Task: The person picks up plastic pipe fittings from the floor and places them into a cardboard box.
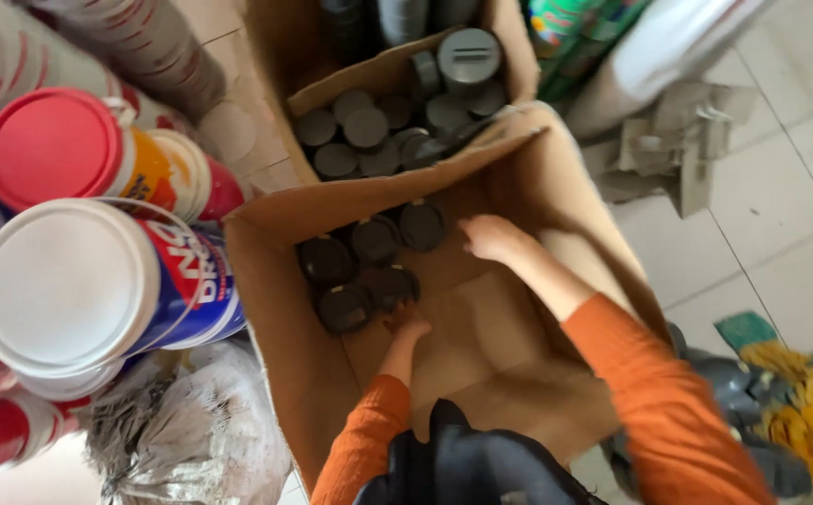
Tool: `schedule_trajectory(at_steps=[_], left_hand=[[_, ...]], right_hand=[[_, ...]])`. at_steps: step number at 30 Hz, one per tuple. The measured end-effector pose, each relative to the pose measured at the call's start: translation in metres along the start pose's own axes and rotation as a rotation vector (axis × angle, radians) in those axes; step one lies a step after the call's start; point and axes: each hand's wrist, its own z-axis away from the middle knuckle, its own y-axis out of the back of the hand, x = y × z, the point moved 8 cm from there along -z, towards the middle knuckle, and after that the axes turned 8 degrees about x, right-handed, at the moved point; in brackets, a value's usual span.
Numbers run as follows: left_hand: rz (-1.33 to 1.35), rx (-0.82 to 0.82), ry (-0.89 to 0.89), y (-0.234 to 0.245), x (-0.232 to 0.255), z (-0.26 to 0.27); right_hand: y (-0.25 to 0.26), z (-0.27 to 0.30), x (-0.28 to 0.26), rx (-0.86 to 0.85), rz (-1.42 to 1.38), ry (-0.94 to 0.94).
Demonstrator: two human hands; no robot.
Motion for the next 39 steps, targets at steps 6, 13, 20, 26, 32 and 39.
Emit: schedule_trajectory(at_steps=[6, 13, 20, 26, 32, 39], left_hand=[[-0.149, -0.123, -0.210, 0.039, 0.038, 0.029], [-0.379, -0.174, -0.584, 0.055, 0.119, 0.077], [-0.322, -0.260, -0.945, 0.100, 0.201, 0.299], [-0.546, 0.071, -1.112, 0.061, 0.201, 0.393], [-0.464, 0.480, -1.072, 0.043, 0.194, 0.419], [-0.010, 0.443, -1.509, 0.014, 0.205, 0.454]], right_hand=[[0.163, 0.173, -0.032, 0.225, -0.363, 0.148], [0.144, 0.357, 0.051, 0.609, -0.765, -0.153], [-0.077, 0.502, 0.237, 0.861, -0.823, -0.624], [-0.303, 0.587, 0.328, 0.793, -0.821, -1.250], [-0.407, 0.561, 0.401, 0.891, -0.962, -1.356], [-0.287, 0.504, 0.418, 0.795, -0.680, -1.339]])
